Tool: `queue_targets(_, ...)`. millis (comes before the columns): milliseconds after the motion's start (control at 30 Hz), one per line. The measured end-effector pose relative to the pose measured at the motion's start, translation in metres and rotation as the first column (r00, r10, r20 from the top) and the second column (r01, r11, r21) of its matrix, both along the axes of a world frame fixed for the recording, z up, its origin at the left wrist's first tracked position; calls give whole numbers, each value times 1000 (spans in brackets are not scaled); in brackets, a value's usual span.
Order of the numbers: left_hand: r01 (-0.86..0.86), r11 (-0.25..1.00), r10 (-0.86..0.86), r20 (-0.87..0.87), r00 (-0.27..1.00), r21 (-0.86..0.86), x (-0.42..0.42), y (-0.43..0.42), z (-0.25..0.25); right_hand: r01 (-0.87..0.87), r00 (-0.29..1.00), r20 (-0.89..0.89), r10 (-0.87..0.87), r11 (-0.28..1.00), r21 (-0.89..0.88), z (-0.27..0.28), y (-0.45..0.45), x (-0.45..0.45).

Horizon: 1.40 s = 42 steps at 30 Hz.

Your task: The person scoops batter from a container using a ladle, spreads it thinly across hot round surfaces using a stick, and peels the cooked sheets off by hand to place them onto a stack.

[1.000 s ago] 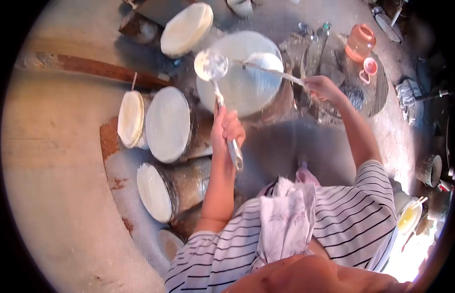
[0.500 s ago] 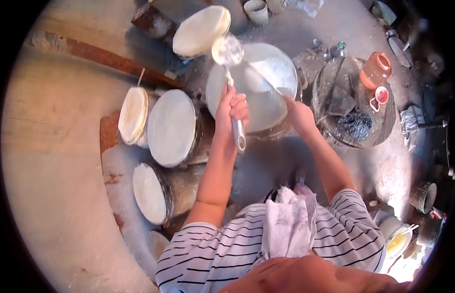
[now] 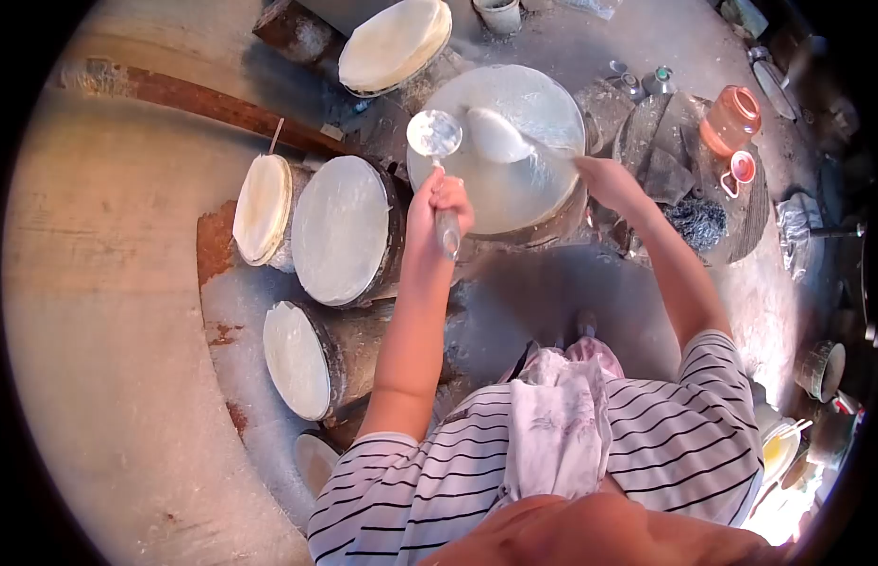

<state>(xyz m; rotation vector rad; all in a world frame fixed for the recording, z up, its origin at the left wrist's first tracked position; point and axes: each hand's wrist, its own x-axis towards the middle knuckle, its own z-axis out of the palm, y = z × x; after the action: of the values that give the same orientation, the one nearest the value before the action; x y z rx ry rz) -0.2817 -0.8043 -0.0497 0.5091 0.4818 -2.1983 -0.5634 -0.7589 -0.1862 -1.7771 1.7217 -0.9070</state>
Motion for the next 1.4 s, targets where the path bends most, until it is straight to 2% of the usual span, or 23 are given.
queue_targets(100, 47, 985, -26, 126, 992, -167, -17, -10, 8, -66, 997, 41, 67, 997, -32, 14, 2, 16)
queue_targets(167, 114, 929, 8, 327, 945, -352, -16, -17, -4, 103, 982, 142, -125, 983, 149, 34, 43, 18)
queue_targets(267, -7, 956, 107, 331, 938, -292, -14, -22, -31, 461, 793, 352, -497, 868, 187, -33, 101, 54)
queue_targets(300, -17, 960, 126, 376, 918, -280, -16, -6, -45, 389, 801, 402, -442, 897, 211, -48, 110, 77)
queue_targets(333, 113, 869, 233, 599, 766, -482, -28, 14, -59, 341, 872, 296, -389, 918, 201, -19, 110, 101)
queue_targets(433, -66, 947, 241, 558, 794, -315, -68, 32, -85, 173, 885, 428, -182, 983, 59, -16, 74, 133)
queue_targets(533, -271, 961, 265, -103, 959, -48, -57, 29, -77, 179, 978, 101, -183, 983, 49, 29, 57, 132)
queue_targets(567, -255, 965, 258, -353, 899, 55, -42, 35, -58, 197, 978, -68, -196, 980, 14, 50, 61, 131)
queue_targets(600, -215, 965, 262, -575, 775, 151, -22, 43, -40, 234, 971, 29, -237, 969, 77, 47, 60, 122)
queue_targets(633, -263, 919, 389, -561, 731, 294, 4, 50, -26, 316, 901, 286, -326, 945, 82, 36, 57, 109)
queue_targets(667, -97, 963, 244, -664, 706, 251, 18, 68, 3, 284, 930, 206, -304, 951, 125, 24, 59, 90)
queue_targets(800, -301, 942, 169, -564, 808, -148, 38, 106, 12, -36, 997, 69, 14, 942, 334, 28, 47, 85)
queue_targets(833, -331, 932, 195, -565, 802, -148, 52, 108, 7, -51, 995, 99, 34, 983, 175, 11, 39, 86)
queue_targets(900, -340, 933, 326, -667, 671, 113, 80, 119, 27, 57, 920, 330, -213, 903, 425, 25, 37, 80)
queue_targets(1000, -446, 895, 342, -657, 671, 10, 125, 178, 26, -153, 987, 97, 131, 949, 275, -8, 93, 70)
queue_targets(1033, -487, 874, 371, -653, 660, 4, 144, 206, 28, -203, 957, 252, 143, 951, 234, -6, 101, 72)
queue_targets(1067, -534, 845, 413, -594, 690, -32, 162, 237, 34, -180, 984, 12, 180, 978, 105, -12, 95, 59)
queue_targets(1167, -648, 728, 448, -560, 696, -223, 233, 332, 56, -490, 831, 427, 357, 833, 258, -47, 104, 64)
queue_targets(1233, -630, 663, 623, -168, 764, -405, 268, 403, 83, -623, 778, 525, 346, 540, 567, 9, 150, 149)
queue_targets(1267, -741, 579, 767, -80, 636, -339, 295, 429, 93, -618, 784, 504, 362, 533, 578, 11, 173, 211)
queue_targets(1300, -552, 615, 660, -15, 751, -562, 338, 452, 77, -736, 670, 556, 492, 538, 410, 7, 192, 272)
queue_targets(1333, -706, 562, 811, 118, 573, -430, 354, 467, 92, -826, 539, 583, 608, 516, 225, 3, 213, 332)
queue_targets(1400, -801, 503, 864, 207, 459, -323, 406, 478, 94, -892, 446, 751, 487, 311, 327, 25, 248, 451)
